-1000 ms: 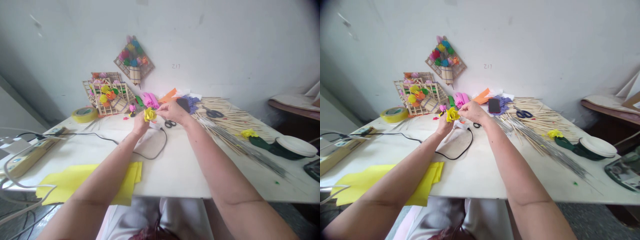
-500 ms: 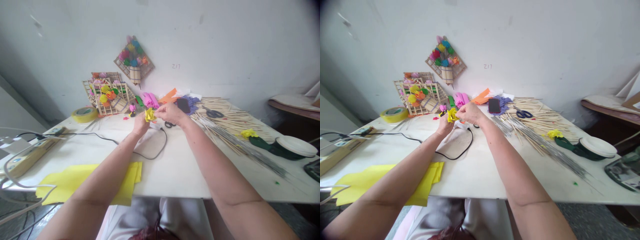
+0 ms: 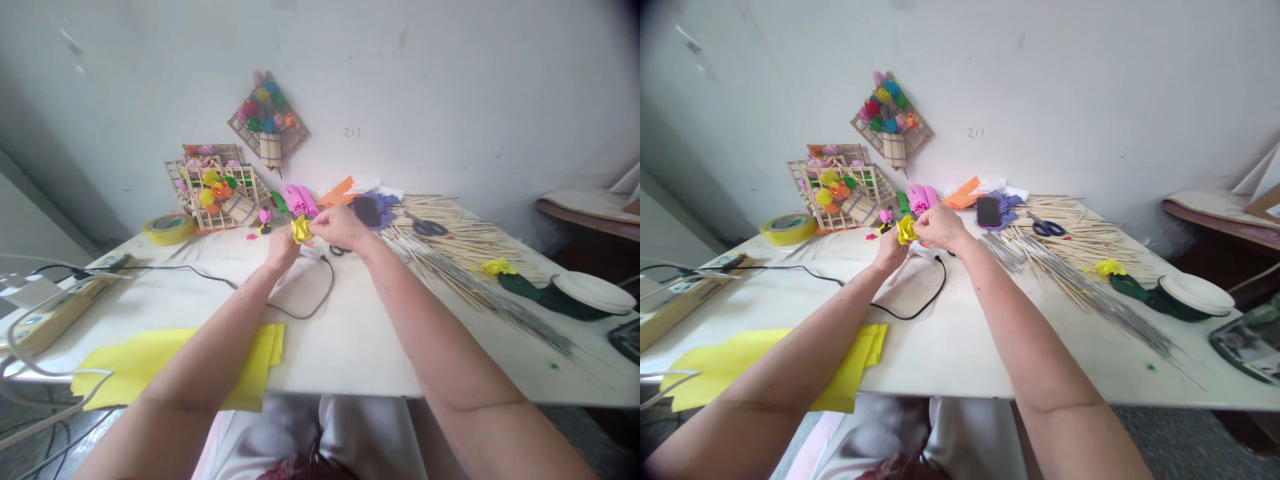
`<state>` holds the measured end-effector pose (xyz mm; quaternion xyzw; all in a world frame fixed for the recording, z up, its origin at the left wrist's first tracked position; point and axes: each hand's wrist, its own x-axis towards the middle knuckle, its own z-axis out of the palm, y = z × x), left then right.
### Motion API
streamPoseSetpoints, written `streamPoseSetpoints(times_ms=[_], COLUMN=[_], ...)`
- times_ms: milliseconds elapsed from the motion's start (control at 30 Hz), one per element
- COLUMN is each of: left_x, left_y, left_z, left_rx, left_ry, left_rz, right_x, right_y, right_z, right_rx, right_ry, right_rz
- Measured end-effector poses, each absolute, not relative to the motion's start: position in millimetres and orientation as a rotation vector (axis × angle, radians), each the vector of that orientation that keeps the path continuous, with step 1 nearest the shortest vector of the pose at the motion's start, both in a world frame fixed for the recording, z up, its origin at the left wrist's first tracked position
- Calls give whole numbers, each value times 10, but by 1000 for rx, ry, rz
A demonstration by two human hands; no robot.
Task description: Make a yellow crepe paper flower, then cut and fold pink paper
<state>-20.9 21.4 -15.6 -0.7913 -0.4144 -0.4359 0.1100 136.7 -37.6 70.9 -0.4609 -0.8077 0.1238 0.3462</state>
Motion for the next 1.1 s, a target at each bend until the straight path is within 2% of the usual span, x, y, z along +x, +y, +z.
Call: streamPoseSetpoints(times_ms=[600,867,1100], left_x=[-195,-222,-202], left_y=[161,93,25], left_z=[-118,-104,-66], left_rx=[-2354,-2674,-3060], left_ry=[-1340,-1281,-1199], left_rz=[-1385,-1513,-1468], right_x=[1345,1388,1433], right_y=[-408,-411,-403], right_z=[757,785,795], right_rx=[-1211,-1087,-1025], right_ry=[-2069,-2046,-2049], right_rz=[259,233,124])
